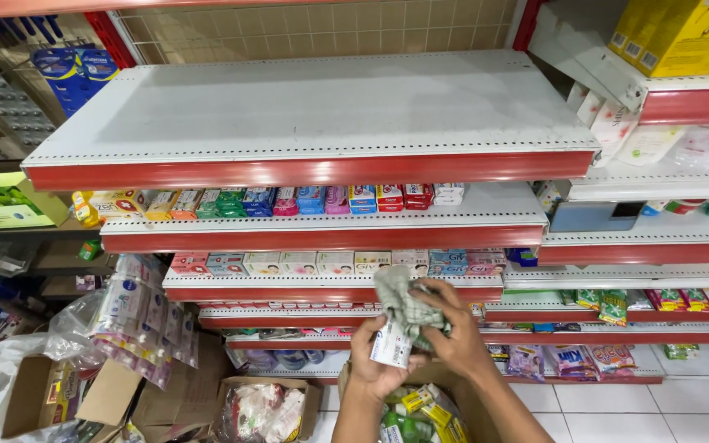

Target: Take soap boxes and other small items from a cardboard box and arrange them on retail shelves.

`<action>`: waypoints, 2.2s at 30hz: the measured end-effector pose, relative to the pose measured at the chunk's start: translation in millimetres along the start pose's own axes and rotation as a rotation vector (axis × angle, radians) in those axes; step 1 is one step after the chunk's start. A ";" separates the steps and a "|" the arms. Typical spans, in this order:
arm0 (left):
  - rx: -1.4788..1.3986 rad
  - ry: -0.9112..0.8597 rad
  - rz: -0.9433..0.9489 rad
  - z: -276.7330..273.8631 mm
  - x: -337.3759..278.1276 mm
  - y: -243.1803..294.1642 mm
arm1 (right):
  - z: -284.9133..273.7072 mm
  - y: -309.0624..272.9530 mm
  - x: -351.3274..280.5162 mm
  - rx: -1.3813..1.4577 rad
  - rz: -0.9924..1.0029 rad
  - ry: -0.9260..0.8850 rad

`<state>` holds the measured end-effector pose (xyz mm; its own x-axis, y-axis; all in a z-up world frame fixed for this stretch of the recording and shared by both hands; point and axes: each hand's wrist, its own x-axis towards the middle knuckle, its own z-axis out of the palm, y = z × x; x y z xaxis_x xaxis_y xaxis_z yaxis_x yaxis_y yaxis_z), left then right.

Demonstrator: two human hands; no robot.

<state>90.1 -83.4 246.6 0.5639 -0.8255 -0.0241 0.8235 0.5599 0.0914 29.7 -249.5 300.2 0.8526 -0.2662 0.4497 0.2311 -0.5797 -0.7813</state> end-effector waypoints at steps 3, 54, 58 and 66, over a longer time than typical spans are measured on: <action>0.186 0.058 -0.089 12.1 -9.8 0.2 | -12.2 14.1 10.8 -0.117 0.053 -0.199; 0.763 0.408 0.494 54.1 155.0 -57.0 | -68.2 52.5 75.8 -0.022 -0.045 0.120; 1.315 0.330 0.803 38.9 173.2 -32.4 | -67.9 69.3 96.7 -0.083 -0.071 0.140; 2.010 0.398 1.057 65.4 162.0 -10.0 | -57.9 78.9 113.6 -0.264 -0.086 0.162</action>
<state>169.1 -227.4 306.9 0.7916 -0.2016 0.5769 -0.6094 -0.3300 0.7209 117.6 -370.0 314.7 0.7449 -0.3144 0.5885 0.1509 -0.7798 -0.6076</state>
